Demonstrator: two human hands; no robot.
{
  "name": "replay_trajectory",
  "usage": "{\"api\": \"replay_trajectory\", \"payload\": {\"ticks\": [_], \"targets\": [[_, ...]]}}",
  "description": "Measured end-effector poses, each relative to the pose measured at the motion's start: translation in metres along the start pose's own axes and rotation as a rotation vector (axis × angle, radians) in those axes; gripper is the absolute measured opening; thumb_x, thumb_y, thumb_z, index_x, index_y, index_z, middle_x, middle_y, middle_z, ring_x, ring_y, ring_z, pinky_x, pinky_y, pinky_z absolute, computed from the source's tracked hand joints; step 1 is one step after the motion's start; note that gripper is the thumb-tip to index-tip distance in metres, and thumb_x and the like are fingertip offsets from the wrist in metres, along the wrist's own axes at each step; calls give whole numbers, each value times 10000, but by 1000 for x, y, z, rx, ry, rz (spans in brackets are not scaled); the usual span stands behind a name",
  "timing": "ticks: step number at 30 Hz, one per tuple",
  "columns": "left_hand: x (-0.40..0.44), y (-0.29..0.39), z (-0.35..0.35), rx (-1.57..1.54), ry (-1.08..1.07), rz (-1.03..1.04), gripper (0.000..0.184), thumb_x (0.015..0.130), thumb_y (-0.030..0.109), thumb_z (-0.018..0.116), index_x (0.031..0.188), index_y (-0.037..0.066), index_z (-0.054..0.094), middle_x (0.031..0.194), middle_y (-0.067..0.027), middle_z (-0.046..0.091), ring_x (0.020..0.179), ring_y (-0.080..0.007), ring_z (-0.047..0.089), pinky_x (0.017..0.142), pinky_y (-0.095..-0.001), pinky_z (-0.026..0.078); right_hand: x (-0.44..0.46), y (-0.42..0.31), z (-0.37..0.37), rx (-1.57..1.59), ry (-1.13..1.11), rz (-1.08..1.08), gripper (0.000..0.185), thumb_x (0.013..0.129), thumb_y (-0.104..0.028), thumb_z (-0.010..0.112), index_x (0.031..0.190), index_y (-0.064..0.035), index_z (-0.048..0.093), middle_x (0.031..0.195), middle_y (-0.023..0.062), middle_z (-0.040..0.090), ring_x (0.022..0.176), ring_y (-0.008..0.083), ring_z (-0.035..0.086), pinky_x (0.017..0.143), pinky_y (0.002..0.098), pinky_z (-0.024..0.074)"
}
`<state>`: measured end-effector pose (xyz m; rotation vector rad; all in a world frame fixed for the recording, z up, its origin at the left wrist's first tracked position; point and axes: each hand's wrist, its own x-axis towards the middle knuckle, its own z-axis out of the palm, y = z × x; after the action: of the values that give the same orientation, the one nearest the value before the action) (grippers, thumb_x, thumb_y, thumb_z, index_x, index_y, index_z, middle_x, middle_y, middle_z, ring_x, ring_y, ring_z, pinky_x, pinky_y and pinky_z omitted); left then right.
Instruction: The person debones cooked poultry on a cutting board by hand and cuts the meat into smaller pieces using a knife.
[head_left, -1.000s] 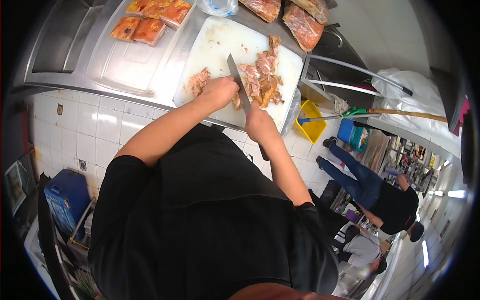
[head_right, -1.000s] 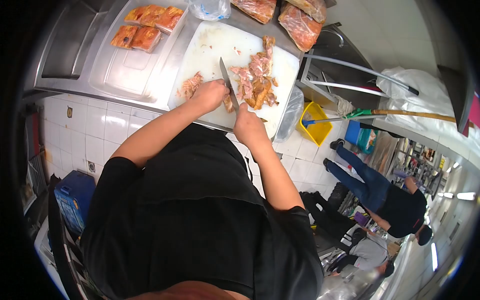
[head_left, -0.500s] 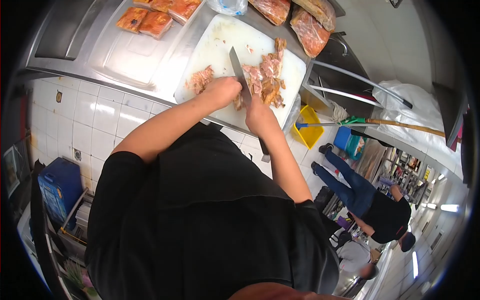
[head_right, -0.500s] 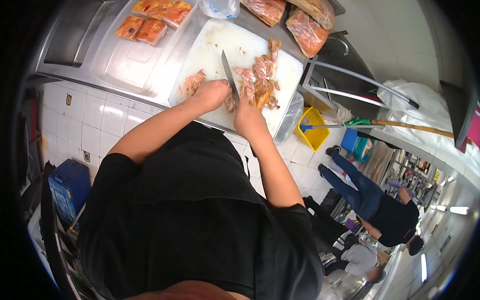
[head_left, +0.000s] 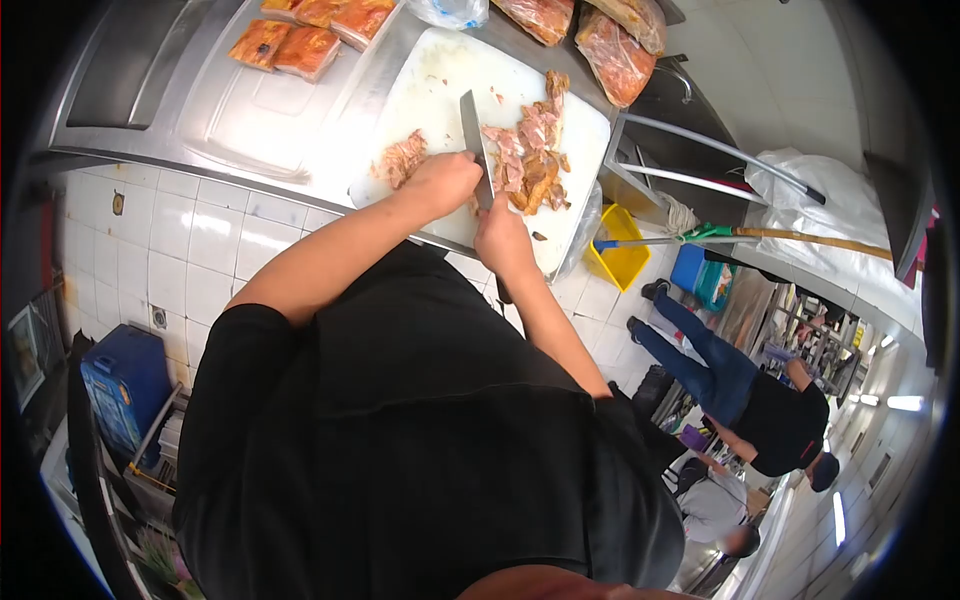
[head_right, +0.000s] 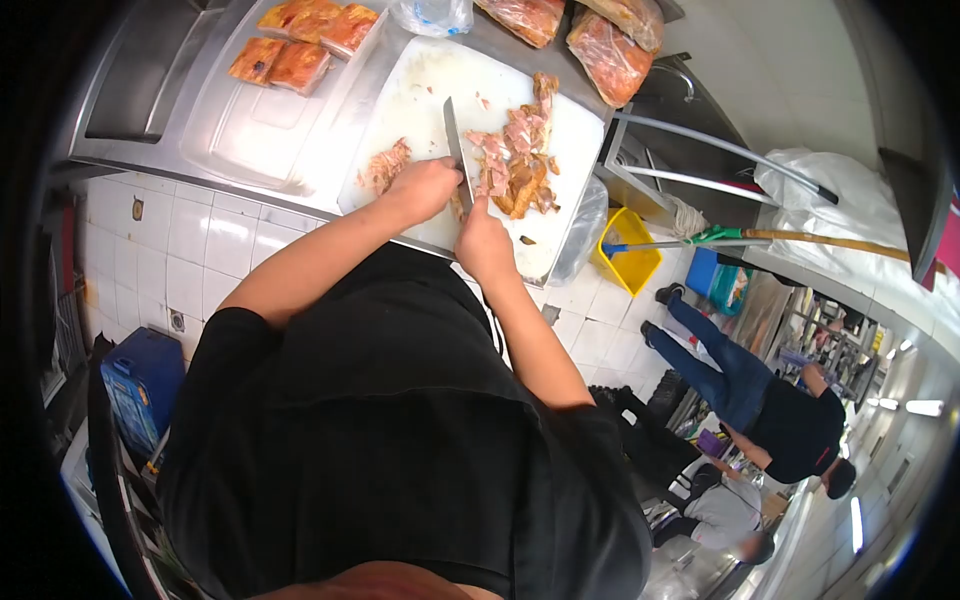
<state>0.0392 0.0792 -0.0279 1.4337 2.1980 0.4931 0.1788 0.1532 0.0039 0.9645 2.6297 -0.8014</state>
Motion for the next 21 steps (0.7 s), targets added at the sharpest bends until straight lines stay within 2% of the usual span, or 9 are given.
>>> {"api": "replay_trajectory", "payload": {"ticks": [3, 5, 7, 9, 11, 13, 15, 19, 21], "targets": [[2, 1, 1, 8, 2, -9, 165, 841, 88, 537, 899, 46, 686, 1000, -144, 633, 918, -331, 662, 772, -451, 539, 12, 6, 3, -1, 56, -148, 369, 875, -90, 497, 1160, 130, 416, 743, 347, 615, 720, 510, 618, 679, 596, 477], [1, 4, 2, 8, 15, 0, 160, 836, 86, 540, 889, 45, 686, 997, -142, 633, 915, -331, 662, 768, -449, 541, 15, 7, -8, -14, 17, -133, 385, 861, -63, 483, 1174, 150, 411, 778, 355, 620, 759, 508, 625, 706, 585, 486], [-1, 3, 2, 5, 27, -9, 156, 831, 84, 544, 879, 45, 687, 995, -141, 633, 912, -332, 663, 763, -448, 542, 1, -11, -36, -78, -82, -52, 287, 885, -85, 534, 1089, 102, 459, 849, 365, 615, 853, 495, 618, 767, 555, 477], [-2, 2, 1, 49, 49, 35, 142, 822, 82, 552, 853, 45, 685, 988, -139, 634, 904, -329, 664, 750, -445, 545, -11, -20, -46, -106, -151, 17, 282, 889, -94, 530, 1087, 94, 458, 886, 365, 618, 898, 485, 618, 801, 548, 472], [-2, 1, -1, 26, 33, 33, 145, 820, 78, 551, 854, 47, 688, 986, -140, 633, 902, -328, 664, 750, -445, 545, -12, -8, -22, -98, -106, 8, 332, 830, -33, 453, 1126, 115, 429, 842, 374, 621, 826, 516, 628, 768, 565, 497], [-5, 3, 3, -1, 8, 31, 148, 817, 74, 550, 856, 48, 691, 983, -141, 632, 899, -327, 664, 750, -444, 545, 1, 0, 3, -73, -81, 47, 329, 839, -45, 459, 1127, 111, 431, 824, 371, 620, 807, 512, 631, 740, 569, 500], [-6, 4, 6, -18, -32, 57, 156, 816, 67, 544, 864, 48, 692, 975, -141, 627, 889, -321, 665, 746, -439, 547, 19, 2, 8, -38, 37, -71, 295, 863, -79, 479, 1102, 91, 450, 814, 362, 624, 781, 509, 629, 708, 579, 496], [-11, -1, 7, -3, 15, 97, 158, 811, 62, 541, 865, 48, 689, 958, -140, 622, 878, -320, 663, 751, -436, 547, 12, -4, -24, -8, 12, -138, 291, 887, -112, 507, 1101, 83, 475, 832, 345, 634, 779, 510, 620, 719, 570, 487], [-14, -4, 6, -66, 111, 110, 154, 803, 56, 542, 860, 49, 685, 947, -137, 619, 865, -319, 661, 744, -439, 542, -3, -12, -37, 4, 42, -162, 260, 889, -101, 491, 1066, 87, 470, 828, 357, 627, 795, 516, 621, 738, 563, 488]]}}
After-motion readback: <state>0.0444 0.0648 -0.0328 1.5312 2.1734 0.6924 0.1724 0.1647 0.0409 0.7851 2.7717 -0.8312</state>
